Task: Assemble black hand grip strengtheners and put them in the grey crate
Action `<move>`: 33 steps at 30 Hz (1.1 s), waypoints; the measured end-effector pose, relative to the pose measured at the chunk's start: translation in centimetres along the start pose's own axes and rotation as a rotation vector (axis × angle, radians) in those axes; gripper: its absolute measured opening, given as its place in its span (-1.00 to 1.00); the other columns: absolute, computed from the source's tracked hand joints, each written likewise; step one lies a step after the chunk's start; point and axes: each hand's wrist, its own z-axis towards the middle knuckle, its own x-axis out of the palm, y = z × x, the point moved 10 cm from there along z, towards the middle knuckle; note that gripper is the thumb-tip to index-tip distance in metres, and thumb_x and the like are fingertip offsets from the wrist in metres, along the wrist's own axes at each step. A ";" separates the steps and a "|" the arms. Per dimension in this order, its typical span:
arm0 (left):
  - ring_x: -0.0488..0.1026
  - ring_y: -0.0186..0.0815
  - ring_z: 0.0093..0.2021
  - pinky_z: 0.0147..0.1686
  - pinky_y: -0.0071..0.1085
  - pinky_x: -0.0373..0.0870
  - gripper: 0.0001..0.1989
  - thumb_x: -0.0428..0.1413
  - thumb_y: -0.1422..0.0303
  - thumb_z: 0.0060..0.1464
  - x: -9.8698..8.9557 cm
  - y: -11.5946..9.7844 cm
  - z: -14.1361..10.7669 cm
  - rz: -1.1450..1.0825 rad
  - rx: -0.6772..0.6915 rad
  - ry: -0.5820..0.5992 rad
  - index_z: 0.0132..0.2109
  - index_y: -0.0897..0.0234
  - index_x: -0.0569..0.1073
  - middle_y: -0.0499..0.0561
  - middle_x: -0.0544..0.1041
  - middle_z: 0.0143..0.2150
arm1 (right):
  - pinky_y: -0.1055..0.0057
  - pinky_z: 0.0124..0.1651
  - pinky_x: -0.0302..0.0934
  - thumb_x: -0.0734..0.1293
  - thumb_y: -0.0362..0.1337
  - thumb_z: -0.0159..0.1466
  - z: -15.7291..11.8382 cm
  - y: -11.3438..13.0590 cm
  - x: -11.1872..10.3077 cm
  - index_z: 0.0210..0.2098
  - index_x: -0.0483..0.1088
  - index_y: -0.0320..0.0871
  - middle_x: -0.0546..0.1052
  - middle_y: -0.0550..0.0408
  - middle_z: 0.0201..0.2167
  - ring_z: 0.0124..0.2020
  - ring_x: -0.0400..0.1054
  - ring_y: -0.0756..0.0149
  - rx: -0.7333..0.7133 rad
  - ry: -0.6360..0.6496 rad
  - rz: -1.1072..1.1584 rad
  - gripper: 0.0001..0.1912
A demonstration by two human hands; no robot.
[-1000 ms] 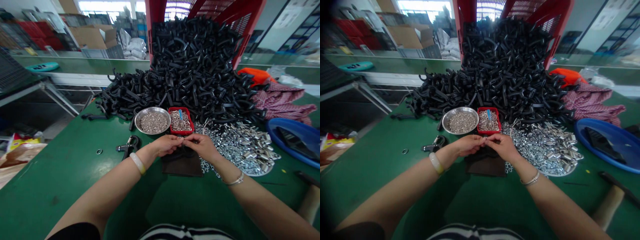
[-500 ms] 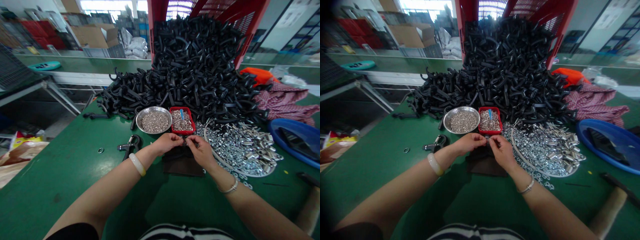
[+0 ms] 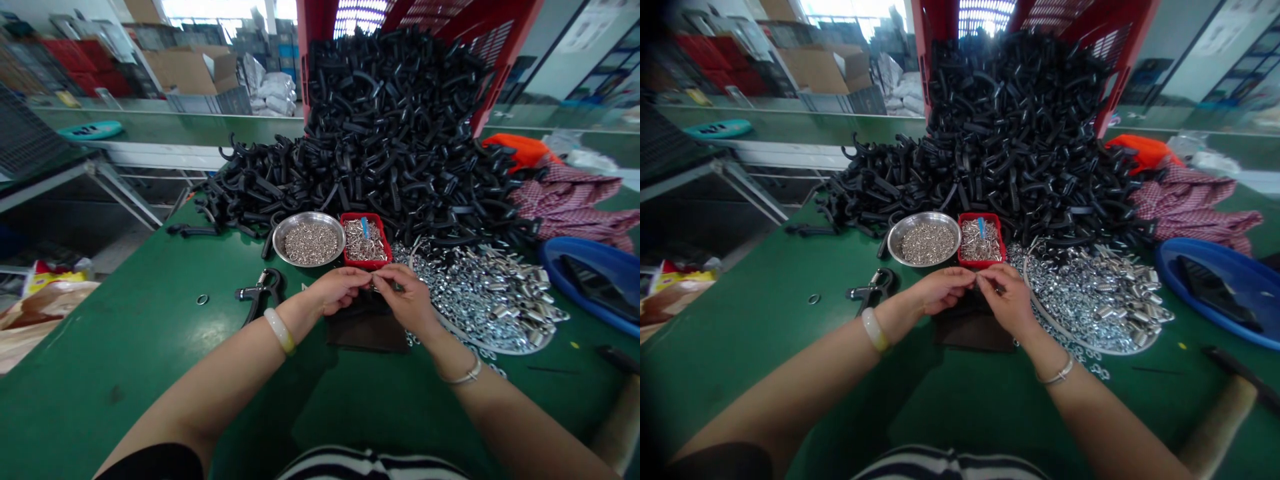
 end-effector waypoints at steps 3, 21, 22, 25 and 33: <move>0.00 -0.62 -0.66 -0.70 -0.60 -0.26 -0.72 0.24 0.27 -0.23 0.0 -0.3 -0.1 0.080 0.022 -0.018 -0.40 0.34 0.36 -0.16 0.27 -0.52 | 0.35 -0.22 0.24 0.30 -0.30 0.17 0.2 0.9 -0.5 -0.33 0.43 -0.11 0.42 0.08 -0.36 -0.27 0.32 0.32 -0.113 0.022 -0.086 -0.92; 0.33 -0.42 -0.45 -0.42 -0.50 0.21 -0.83 0.13 0.29 -0.07 -3.9 -4.4 -0.4 0.904 0.418 -0.368 -0.38 0.32 0.47 -0.04 0.49 -0.44 | 0.38 -0.25 0.18 0.11 -0.31 0.28 -2.1 -0.5 3.7 -0.34 0.31 -0.19 0.38 -0.01 -0.38 -0.32 0.29 0.26 -0.150 0.331 -0.599 -0.81; 0.35 -0.40 -0.44 -0.41 -0.49 0.22 -0.83 0.12 0.28 -0.06 -4.0 -4.6 -0.6 0.987 0.430 -0.379 -0.37 0.30 0.48 -0.05 0.49 -0.44 | 0.39 -0.25 0.17 0.11 -0.31 0.28 -2.3 -0.8 3.9 -0.33 0.32 -0.19 0.38 -0.01 -0.38 -0.31 0.29 0.26 -0.147 0.344 -0.629 -0.81; 0.38 -0.36 -0.39 -0.36 -0.46 0.23 -0.84 0.08 0.29 0.00 -3.7 -4.6 -0.9 1.167 0.423 -0.388 -0.32 0.24 0.50 -0.04 0.52 -0.38 | 0.39 -0.25 0.16 0.11 -0.31 0.28 -2.5 -1.2 4.1 -0.32 0.33 -0.19 0.39 0.00 -0.38 -0.30 0.29 0.26 -0.140 0.337 -0.685 -0.81; 0.42 -0.27 -0.27 -0.33 -0.43 0.25 -0.80 0.05 0.29 0.04 -3.4 -4.7 -1.9 1.416 0.411 -0.437 -0.17 0.14 0.48 -0.02 0.53 -0.20 | 0.39 -0.27 0.15 0.14 -0.33 0.26 -2.3 -1.0 4.5 -0.34 0.32 -0.18 0.41 0.00 -0.39 -0.32 0.30 0.25 -0.173 0.327 -0.719 -0.84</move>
